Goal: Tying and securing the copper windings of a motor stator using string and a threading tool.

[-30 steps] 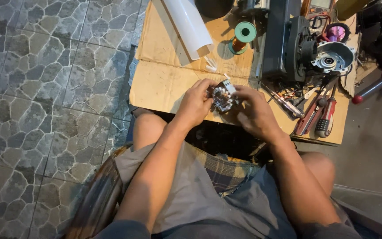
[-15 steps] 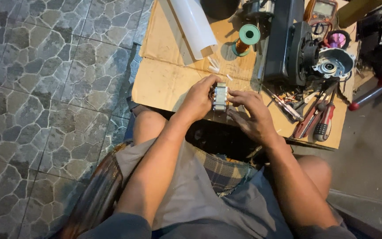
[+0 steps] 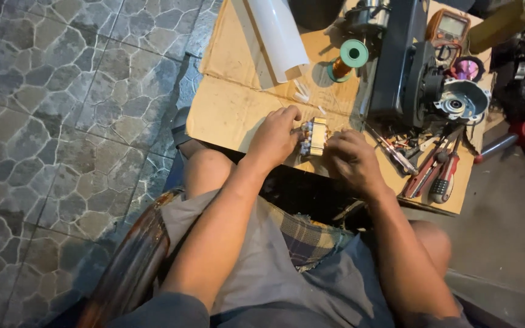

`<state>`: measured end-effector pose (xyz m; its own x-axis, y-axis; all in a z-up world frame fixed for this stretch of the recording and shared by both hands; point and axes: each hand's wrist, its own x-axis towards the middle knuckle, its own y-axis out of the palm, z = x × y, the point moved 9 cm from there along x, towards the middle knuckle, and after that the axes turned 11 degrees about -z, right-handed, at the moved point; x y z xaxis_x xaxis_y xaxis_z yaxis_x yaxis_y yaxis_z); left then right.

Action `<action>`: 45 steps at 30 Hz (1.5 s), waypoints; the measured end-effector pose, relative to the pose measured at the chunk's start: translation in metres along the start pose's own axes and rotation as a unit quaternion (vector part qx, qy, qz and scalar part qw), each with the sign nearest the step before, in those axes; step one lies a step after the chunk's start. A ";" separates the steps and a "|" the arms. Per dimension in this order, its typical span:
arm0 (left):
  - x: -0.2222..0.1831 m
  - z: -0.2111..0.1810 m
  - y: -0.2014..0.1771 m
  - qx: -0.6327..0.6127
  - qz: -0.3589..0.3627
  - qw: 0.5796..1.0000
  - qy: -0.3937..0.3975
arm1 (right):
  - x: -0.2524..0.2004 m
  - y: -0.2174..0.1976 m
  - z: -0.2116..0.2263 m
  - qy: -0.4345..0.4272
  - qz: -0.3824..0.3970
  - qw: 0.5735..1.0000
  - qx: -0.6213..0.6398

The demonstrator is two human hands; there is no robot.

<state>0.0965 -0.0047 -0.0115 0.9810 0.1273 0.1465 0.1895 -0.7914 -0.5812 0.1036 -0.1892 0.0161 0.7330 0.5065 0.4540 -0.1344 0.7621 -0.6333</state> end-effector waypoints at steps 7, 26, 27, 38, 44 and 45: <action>0.000 0.006 -0.006 0.025 -0.002 1.000 -0.006 | 0.009 0.016 0.011 -0.083 -0.049 0.991 -0.097; 0.003 0.030 0.011 -0.094 0.023 0.986 -0.136 | 0.001 0.021 0.005 -0.107 -0.037 0.983 -0.148; 0.003 0.033 0.012 -0.091 0.028 0.985 -0.144 | 0.003 0.020 0.009 -0.095 -0.032 0.983 -0.154; 0.004 0.022 0.008 -0.079 0.057 0.981 -0.166 | 0.019 0.010 0.027 -0.072 -0.027 0.987 -0.144; 0.005 0.016 0.005 -0.030 0.090 0.979 -0.182 | 0.053 -0.008 0.011 -0.001 -0.094 0.992 -0.087; 0.004 0.017 0.006 -0.019 0.097 0.975 -0.198 | 0.062 -0.011 0.009 0.023 -0.110 0.991 -0.077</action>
<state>0.1020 0.0017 -0.0282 0.9389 0.1879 -0.2883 0.0041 -0.8438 -0.5366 0.1445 -0.1627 0.0567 0.7640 0.3135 0.5639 0.1317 0.7798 -0.6120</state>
